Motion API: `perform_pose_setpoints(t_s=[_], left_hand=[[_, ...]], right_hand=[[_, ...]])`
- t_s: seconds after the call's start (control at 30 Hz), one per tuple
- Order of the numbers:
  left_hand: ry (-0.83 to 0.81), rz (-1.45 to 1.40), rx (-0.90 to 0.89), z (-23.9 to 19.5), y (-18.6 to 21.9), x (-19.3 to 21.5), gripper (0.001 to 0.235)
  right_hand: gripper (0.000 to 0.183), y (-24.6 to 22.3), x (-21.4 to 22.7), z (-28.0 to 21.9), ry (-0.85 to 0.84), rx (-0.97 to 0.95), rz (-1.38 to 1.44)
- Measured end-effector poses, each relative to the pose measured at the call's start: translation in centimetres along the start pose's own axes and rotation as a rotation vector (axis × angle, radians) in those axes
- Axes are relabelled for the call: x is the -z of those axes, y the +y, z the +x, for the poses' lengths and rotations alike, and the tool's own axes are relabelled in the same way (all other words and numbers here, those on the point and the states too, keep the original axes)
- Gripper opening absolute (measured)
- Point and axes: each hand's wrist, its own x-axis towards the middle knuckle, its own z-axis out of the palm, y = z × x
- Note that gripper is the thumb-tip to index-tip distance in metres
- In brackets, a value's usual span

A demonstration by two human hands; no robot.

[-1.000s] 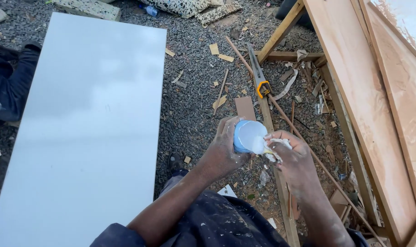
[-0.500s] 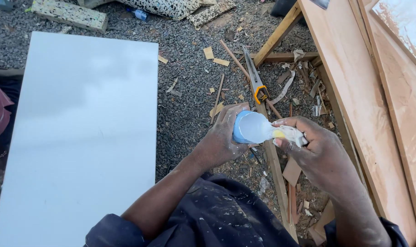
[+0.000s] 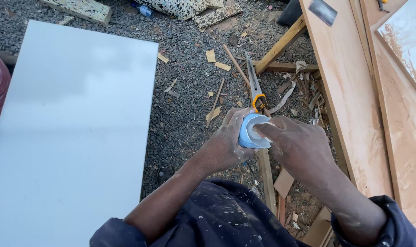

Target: The person holds a small plastic container filled with a white substance and uses a cloth to apply it to the edge of a large white board. They repeatedly dip the cloth into the container and spread the substance along the board's edge. Later, they pour a clear liquid from a plastic bottle into the container and continue applying the mixture.

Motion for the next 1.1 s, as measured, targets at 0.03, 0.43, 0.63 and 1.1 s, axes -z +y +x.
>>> perform_pose_setpoints(t_s=[0.03,0.43,0.63,1.1], left_hand=[[0.002,-0.002,0.002,0.0,0.0,-0.2,0.08],[-0.036,-0.028,0.12,0.7,2.2,0.4,0.083],[-0.056,-0.006,0.115,0.7,1.8,0.4,0.082],[-0.072,0.017,0.236,-0.1,2.0,0.0,0.084]], right_hand=[[0.051,0.3,-0.4,0.0,-0.002,0.003,0.0],[0.03,-0.1,0.8,1.2,-0.021,0.038,0.123],[0.036,-0.1,2.5,1.1,-0.094,-0.139,0.321],[0.023,-0.6,3.5,-0.1,-0.05,-0.676,1.369]])
